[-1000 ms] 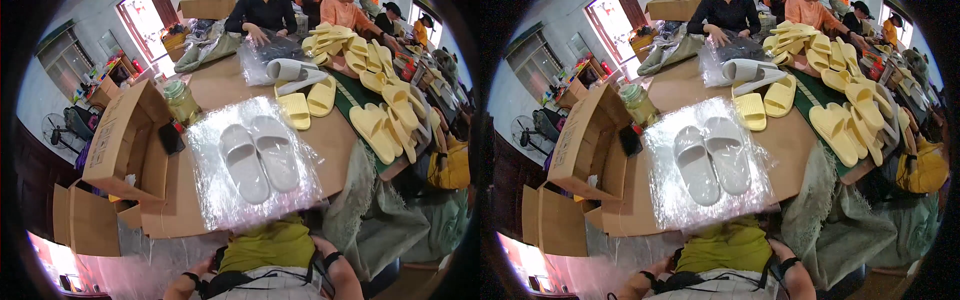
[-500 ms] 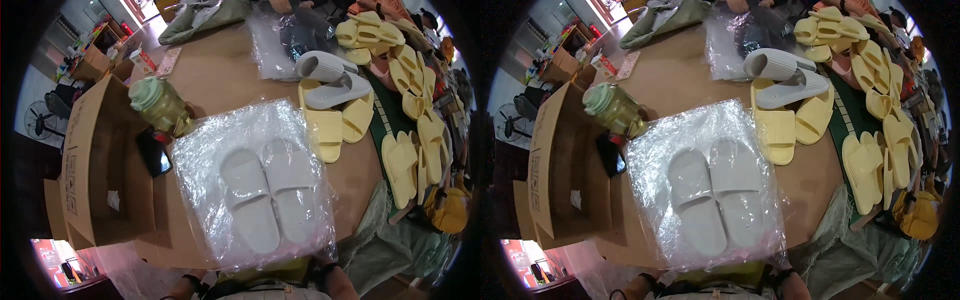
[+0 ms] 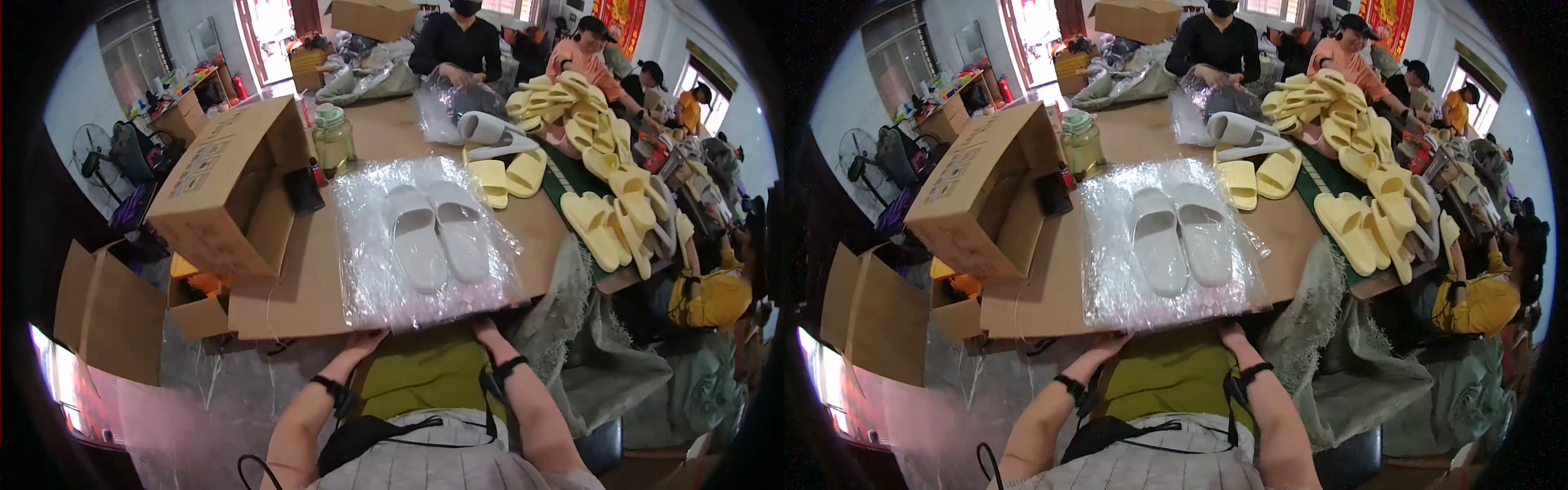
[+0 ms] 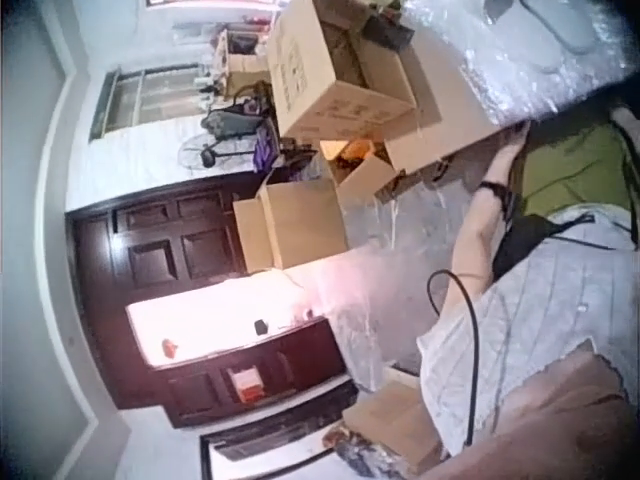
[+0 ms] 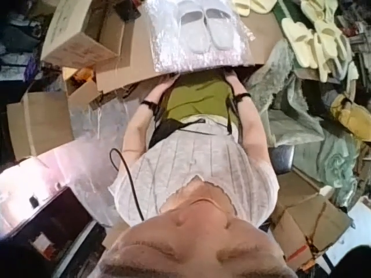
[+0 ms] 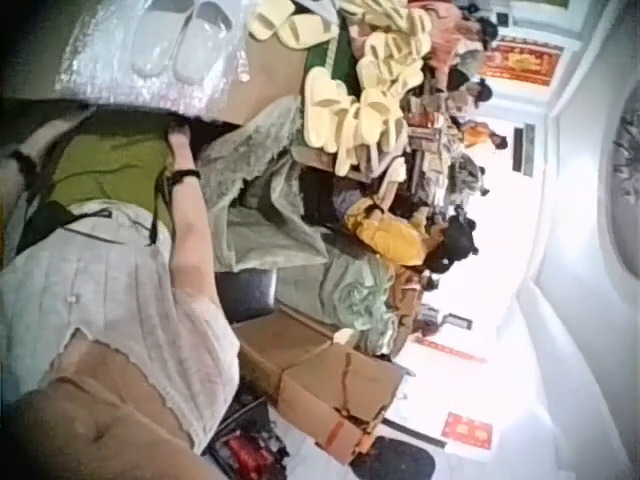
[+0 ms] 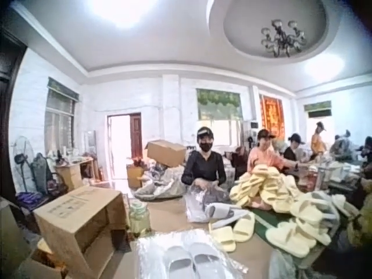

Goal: The recorder picks up slippers, puts them in plastic bags, and organizes them.

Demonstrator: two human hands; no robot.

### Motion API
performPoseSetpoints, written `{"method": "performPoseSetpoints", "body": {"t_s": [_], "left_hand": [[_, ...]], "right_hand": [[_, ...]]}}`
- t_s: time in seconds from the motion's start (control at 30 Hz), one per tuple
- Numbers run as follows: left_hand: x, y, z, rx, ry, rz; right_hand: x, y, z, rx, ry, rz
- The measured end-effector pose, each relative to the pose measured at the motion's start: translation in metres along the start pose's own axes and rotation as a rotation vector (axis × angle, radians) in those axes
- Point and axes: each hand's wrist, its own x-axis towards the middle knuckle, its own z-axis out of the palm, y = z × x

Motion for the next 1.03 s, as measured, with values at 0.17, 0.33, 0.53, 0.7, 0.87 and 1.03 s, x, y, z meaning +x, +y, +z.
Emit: {"method": "performPoseSetpoints", "body": {"t_s": [0.17,0.33,0.53,0.7,0.87,1.03], "left_hand": [[-0.011,-0.042,0.03,-0.614,0.24,-0.041],[-0.104,0.051,-0.008,-0.125,-0.206,0.677],[-0.087,0.052,0.003,0.075,-0.479,0.394],[-0.046,0.078,0.02,0.218,-0.045,0.06],[-0.01,0.03,0.045,0.592,-0.048,-0.263],[0.133,-0.038,0.132,0.271,0.981,0.576]], "right_hand": [[-0.026,-0.074,-0.065,0.429,0.116,-0.084],[-0.095,-0.125,-0.131,0.78,0.03,-0.246],[-0.095,-0.109,-0.112,0.468,0.23,-0.279],[-0.038,-0.105,-0.063,-0.019,0.289,0.247],[-0.004,-0.119,-0.082,0.12,-0.196,0.276],[0.037,0.003,-0.008,1.413,0.474,-0.199]]}}
